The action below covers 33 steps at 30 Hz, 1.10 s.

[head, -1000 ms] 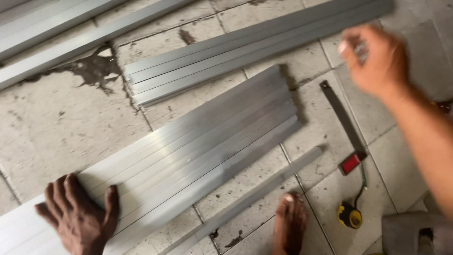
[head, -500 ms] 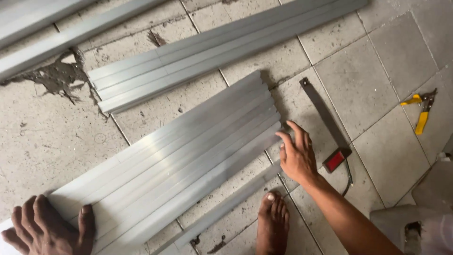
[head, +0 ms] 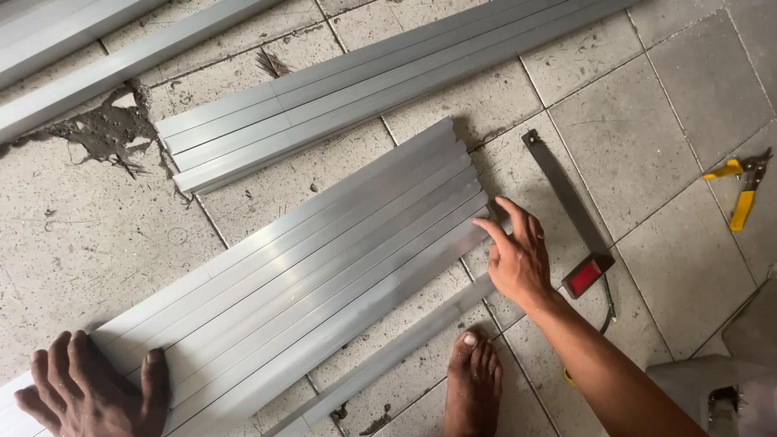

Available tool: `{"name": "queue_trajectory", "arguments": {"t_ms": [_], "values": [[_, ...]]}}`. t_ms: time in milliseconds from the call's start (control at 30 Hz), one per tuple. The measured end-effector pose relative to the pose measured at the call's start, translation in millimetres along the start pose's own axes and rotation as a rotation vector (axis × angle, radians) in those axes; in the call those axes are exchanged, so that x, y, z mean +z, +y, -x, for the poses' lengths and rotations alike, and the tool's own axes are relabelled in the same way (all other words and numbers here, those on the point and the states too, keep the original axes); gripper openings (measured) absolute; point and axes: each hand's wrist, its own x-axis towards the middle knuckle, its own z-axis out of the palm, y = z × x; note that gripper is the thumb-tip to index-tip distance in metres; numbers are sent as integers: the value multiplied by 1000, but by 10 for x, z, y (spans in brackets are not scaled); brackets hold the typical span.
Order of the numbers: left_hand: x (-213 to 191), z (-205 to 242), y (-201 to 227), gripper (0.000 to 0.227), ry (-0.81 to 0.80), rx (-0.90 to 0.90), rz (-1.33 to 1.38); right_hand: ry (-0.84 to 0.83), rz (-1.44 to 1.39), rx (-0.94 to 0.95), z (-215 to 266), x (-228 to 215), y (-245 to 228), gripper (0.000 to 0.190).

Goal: The person sits on a tiled floor and uses a try square and pencil to mark measurement lines on several long silver metal profiles. They repeatedly position the square, draw lines, and adjust the profiles to ensure alignment.

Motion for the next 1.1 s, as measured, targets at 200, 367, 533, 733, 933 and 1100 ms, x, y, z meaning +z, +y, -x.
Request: {"name": "queue_trajectory", "arguments": {"t_ms": [200, 367, 533, 733, 933, 1100], "values": [[-15, -17, 24, 77, -4, -9, -27, -108, 52, 50, -180, -32, -22, 70], [1, -4, -3, 79, -32, -37, 24, -109, 60, 58, -192, -4, 21, 70], [-9, -15, 18, 81, -60, -66, 59, -69, 64, 37, -335, -101, -53, 59], [-6, -12, 0, 78, -40, -41, 24, -100, 91, 22, -378, -13, -68, 75], [7, 1, -14, 77, -32, -33, 24, -78, 74, 12, -467, -67, -80, 65], [-4, -31, 26, 75, -9, -27, -4, -62, 55, -23, -614, -95, -156, 72]]}}
